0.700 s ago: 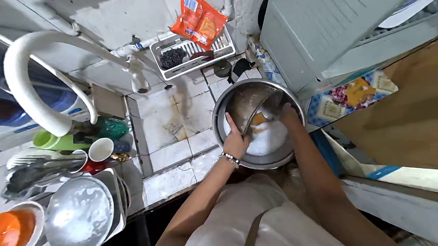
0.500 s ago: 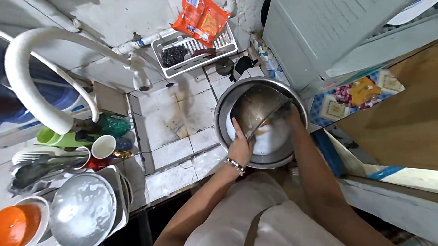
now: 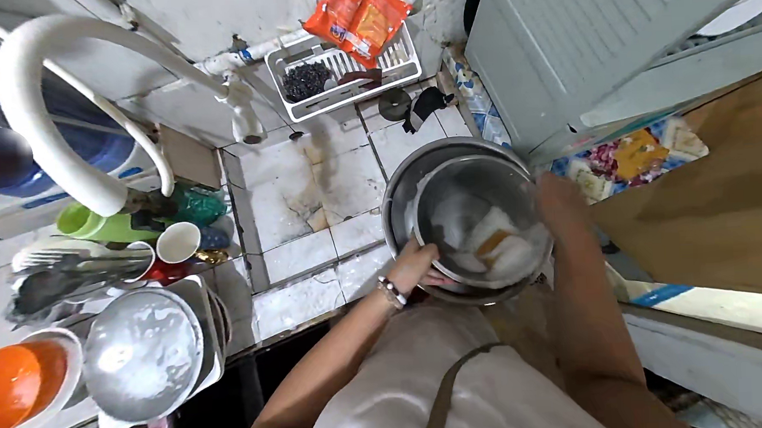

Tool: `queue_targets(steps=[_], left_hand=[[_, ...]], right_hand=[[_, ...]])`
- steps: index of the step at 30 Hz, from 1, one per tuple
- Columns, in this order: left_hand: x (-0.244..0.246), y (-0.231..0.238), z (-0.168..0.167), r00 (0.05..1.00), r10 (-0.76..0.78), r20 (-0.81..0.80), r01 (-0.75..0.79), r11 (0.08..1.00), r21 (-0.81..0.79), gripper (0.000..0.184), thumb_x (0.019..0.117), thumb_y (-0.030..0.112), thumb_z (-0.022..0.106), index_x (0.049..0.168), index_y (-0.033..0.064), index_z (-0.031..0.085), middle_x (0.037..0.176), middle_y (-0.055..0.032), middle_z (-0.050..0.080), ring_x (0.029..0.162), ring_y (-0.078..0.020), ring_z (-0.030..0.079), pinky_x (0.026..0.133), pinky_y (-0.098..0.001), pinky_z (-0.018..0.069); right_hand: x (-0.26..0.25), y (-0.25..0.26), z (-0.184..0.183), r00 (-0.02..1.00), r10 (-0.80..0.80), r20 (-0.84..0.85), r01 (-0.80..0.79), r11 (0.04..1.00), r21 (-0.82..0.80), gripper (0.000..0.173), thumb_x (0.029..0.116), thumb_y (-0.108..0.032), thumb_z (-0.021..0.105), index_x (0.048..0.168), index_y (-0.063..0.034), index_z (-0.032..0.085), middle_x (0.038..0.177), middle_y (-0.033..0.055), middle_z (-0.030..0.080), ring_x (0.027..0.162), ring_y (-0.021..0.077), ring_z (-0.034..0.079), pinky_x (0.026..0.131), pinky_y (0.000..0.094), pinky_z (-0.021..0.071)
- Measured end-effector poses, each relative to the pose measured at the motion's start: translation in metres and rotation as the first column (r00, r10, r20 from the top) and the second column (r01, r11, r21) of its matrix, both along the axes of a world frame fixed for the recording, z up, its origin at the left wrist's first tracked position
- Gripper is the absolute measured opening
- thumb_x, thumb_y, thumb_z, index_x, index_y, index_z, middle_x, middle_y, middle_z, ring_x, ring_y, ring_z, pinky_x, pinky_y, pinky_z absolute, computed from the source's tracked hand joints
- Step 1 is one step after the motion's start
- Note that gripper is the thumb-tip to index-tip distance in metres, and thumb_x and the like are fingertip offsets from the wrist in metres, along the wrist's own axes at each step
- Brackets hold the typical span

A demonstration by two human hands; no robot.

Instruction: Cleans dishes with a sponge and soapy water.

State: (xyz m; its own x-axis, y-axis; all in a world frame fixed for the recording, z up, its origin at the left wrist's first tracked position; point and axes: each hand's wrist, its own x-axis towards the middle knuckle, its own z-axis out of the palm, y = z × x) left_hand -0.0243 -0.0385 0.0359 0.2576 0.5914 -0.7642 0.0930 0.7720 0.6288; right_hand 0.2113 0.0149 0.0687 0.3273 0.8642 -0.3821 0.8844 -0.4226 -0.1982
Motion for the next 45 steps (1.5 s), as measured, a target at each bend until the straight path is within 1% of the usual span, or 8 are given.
queue_targets(steps=[8, 15, 24, 32, 35, 38, 41, 45], left_hand=[[-0.099, 0.006, 0.057, 0.956, 0.261, -0.134, -0.182, 0.885, 0.428, 0.017, 0.1026, 0.003, 0.038, 0.103, 0.0024, 0.055, 0.056, -0.0007, 0.063, 0.041, -0.0074, 0.059, 0.041, -0.0211, 0.0520], [-0.175, -0.049, 0.042, 0.762, 0.580, -0.288, -0.359, 0.749, 0.557, 0.019, 0.0951, 0.005, 0.044, 0.112, 0.0008, 0.051, 0.062, 0.0025, 0.061, 0.040, -0.0071, 0.058, 0.037, -0.0238, 0.0526], [-0.227, -0.100, -0.017, 0.633, 0.567, -0.526, -0.383, 0.821, 0.423, 0.026, 0.0963, 0.013, 0.048, 0.115, -0.0035, 0.054, 0.063, -0.0033, 0.059, 0.040, -0.0100, 0.057, 0.037, -0.0282, 0.0516], [-0.247, -0.103, -0.031, 0.652, 0.447, -0.613, -0.269, 0.891, 0.365, 0.038, 0.0967, 0.018, 0.048, 0.127, -0.0031, 0.053, 0.078, -0.0074, 0.063, 0.048, -0.0115, 0.061, 0.044, -0.0312, 0.0550], [-0.251, -0.105, -0.040, 0.680, 0.456, -0.574, -0.273, 0.884, 0.379, 0.037, 0.0963, 0.016, 0.048, 0.128, -0.0034, 0.053, 0.079, -0.0077, 0.063, 0.048, -0.0113, 0.061, 0.044, -0.0303, 0.0550], [-0.253, -0.106, -0.053, 0.719, 0.477, -0.505, -0.300, 0.869, 0.394, 0.038, 0.0973, 0.014, 0.046, 0.130, -0.0037, 0.051, 0.078, -0.0060, 0.064, 0.047, -0.0093, 0.060, 0.043, -0.0279, 0.0540], [-0.254, -0.105, -0.061, 0.766, 0.466, -0.444, -0.317, 0.873, 0.369, 0.038, 0.0988, 0.011, 0.044, 0.133, -0.0038, 0.049, 0.079, -0.0064, 0.065, 0.048, -0.0096, 0.062, 0.045, -0.0273, 0.0555], [-0.257, -0.097, -0.064, 0.787, 0.467, -0.402, -0.331, 0.871, 0.364, 0.035, 0.1013, 0.013, 0.043, 0.131, -0.0021, 0.052, 0.073, -0.0045, 0.064, 0.047, -0.0093, 0.060, 0.045, -0.0265, 0.0543]], right_hand=[[-0.076, 0.045, 0.104, 0.923, 0.384, -0.010, -0.373, 0.902, 0.216, 0.030, 0.1039, -0.017, 0.058, 0.120, 0.0086, 0.061, 0.114, 0.0329, 0.065, 0.115, 0.0506, 0.062, 0.095, 0.0651, 0.0472], [-0.193, 0.071, 0.093, 0.683, 0.723, -0.107, -0.697, 0.688, 0.201, 0.034, 0.0947, -0.003, 0.066, 0.126, 0.0073, 0.060, 0.125, 0.0286, 0.063, 0.123, 0.0444, 0.059, 0.102, 0.0589, 0.0475], [-0.271, 0.035, -0.030, 0.664, 0.664, -0.344, -0.720, 0.693, -0.051, 0.036, 0.0992, -0.003, 0.060, 0.134, 0.0069, 0.056, 0.128, 0.0294, 0.063, 0.122, 0.0454, 0.060, 0.102, 0.0600, 0.0480], [-0.277, -0.002, -0.058, 0.724, 0.592, -0.353, -0.635, 0.773, -0.006, 0.036, 0.0966, 0.003, 0.062, 0.131, 0.0104, 0.054, 0.126, 0.0313, 0.062, 0.115, 0.0472, 0.064, 0.095, 0.0605, 0.0526], [-0.286, -0.016, -0.057, 0.749, 0.611, -0.255, -0.628, 0.778, 0.019, 0.052, 0.0956, 0.004, 0.063, 0.143, 0.0106, 0.043, 0.139, 0.0329, 0.051, 0.125, 0.0485, 0.057, 0.098, 0.0581, 0.0518], [-0.311, -0.032, -0.057, 0.638, 0.723, -0.265, -0.736, 0.673, 0.065, 0.056, 0.0911, 0.005, 0.067, 0.144, 0.0063, 0.050, 0.152, 0.0319, 0.041, 0.140, 0.0522, 0.039, 0.106, 0.0655, 0.0402], [-0.341, -0.036, -0.074, 0.506, 0.780, -0.368, -0.859, 0.495, -0.133, 0.054, 0.0945, -0.003, 0.068, 0.146, 0.0007, 0.051, 0.161, 0.0291, 0.029, 0.144, 0.0540, 0.032, 0.110, 0.0672, 0.0384], [-0.369, -0.026, -0.107, 0.509, 0.813, -0.283, -0.851, 0.426, -0.307, 0.060, 0.0988, -0.018, 0.067, 0.149, 0.0055, 0.044, 0.156, 0.0396, 0.027, 0.137, 0.0583, 0.040, 0.106, 0.0667, 0.0428]])
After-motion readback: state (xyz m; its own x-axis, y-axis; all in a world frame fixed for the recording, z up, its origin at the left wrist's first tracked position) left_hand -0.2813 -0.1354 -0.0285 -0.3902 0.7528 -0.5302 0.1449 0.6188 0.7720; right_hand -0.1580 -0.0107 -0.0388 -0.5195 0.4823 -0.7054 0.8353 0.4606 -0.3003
